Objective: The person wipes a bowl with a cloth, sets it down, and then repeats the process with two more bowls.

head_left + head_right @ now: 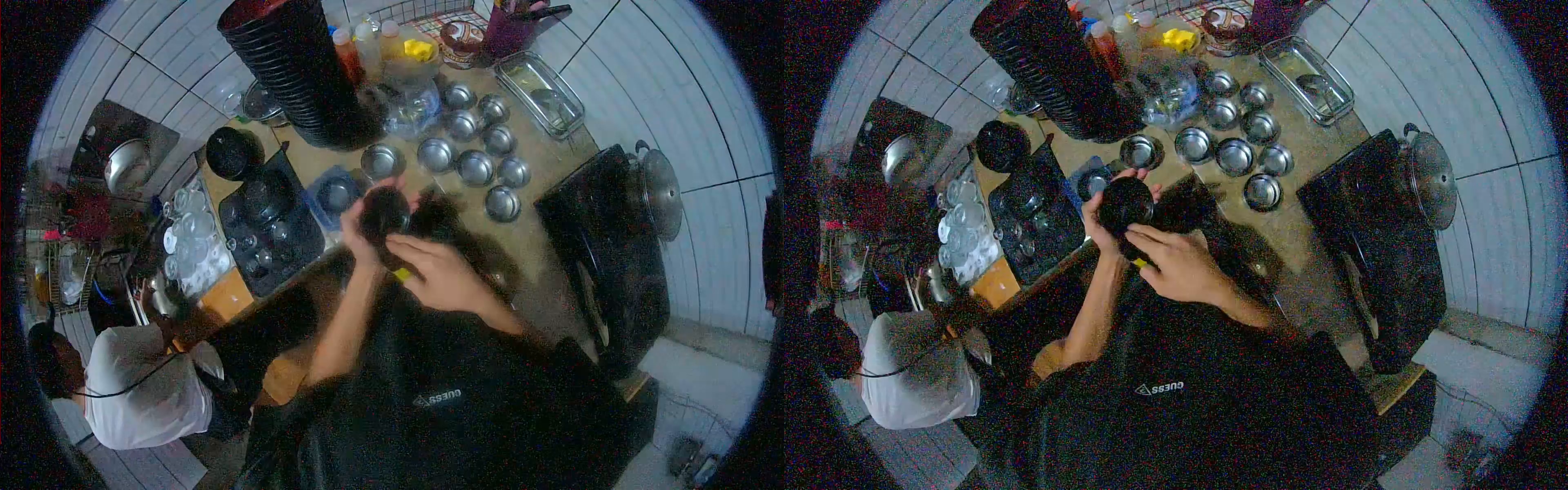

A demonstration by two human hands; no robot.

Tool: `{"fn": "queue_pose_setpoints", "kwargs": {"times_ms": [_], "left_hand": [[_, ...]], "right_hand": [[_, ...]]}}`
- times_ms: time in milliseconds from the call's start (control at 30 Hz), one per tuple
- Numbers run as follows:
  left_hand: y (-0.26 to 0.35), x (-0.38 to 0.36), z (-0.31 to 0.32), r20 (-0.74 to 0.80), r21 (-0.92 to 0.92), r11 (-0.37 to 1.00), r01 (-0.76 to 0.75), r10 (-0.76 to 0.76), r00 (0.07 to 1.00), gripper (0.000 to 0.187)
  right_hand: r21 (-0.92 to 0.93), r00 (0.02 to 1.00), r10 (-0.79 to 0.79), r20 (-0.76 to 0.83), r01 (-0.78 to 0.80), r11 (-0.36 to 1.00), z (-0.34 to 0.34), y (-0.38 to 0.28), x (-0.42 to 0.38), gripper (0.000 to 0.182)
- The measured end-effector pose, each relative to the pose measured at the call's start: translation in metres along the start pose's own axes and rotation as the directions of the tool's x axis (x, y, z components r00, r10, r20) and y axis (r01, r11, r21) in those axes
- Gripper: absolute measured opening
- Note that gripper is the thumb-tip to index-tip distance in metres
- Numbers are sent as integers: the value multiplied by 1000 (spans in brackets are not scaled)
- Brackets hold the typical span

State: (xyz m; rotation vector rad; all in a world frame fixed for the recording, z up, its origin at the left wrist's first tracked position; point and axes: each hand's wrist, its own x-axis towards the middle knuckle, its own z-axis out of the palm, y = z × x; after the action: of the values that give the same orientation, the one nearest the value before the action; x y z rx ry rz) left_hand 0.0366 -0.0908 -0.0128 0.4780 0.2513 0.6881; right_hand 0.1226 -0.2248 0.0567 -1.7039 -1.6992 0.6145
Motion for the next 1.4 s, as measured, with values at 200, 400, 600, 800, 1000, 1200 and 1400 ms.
{"fn": "queue_pose_setpoints", "kwargs": {"times_ms": [200, 400, 600, 800, 1000, 1200, 1400], "left_hand": [[-6, 5, -9, -60, 261, 965, -39, 56, 997, 59], [-5, -4, 2, -65, 635, 769, -74, 148, 987, 61], [18, -8, 21, -25, 346, 935, 84, -80, 996, 62], [12, -2, 30, 142, 215, 976, 45, -76, 987, 67], [3, 6, 13, 58, 255, 966, 47, -64, 996, 66], [25, 5, 29, -117, 127, 988, 91, -76, 990, 77], [14, 15, 27, -67, 371, 926, 66, -45, 997, 82]], "right_hand": [[470, 959, 166, -229, -41, 882, 9, 20, 4, 45], [563, 930, 357, -92, -247, 788, -9, 39, 4, 45], [897, 830, 548, -102, -162, 411, -10, 52, -2, 22], [971, 787, 614, 57, -188, 150, -11, 41, 0, 18], [895, 754, 652, -78, -235, 379, 7, 67, -9, 19], [589, 748, 538, -389, -247, 770, 3, 61, -16, 31], [149, 943, 138, -302, -96, 984, -10, 23, 10, 59]]}}
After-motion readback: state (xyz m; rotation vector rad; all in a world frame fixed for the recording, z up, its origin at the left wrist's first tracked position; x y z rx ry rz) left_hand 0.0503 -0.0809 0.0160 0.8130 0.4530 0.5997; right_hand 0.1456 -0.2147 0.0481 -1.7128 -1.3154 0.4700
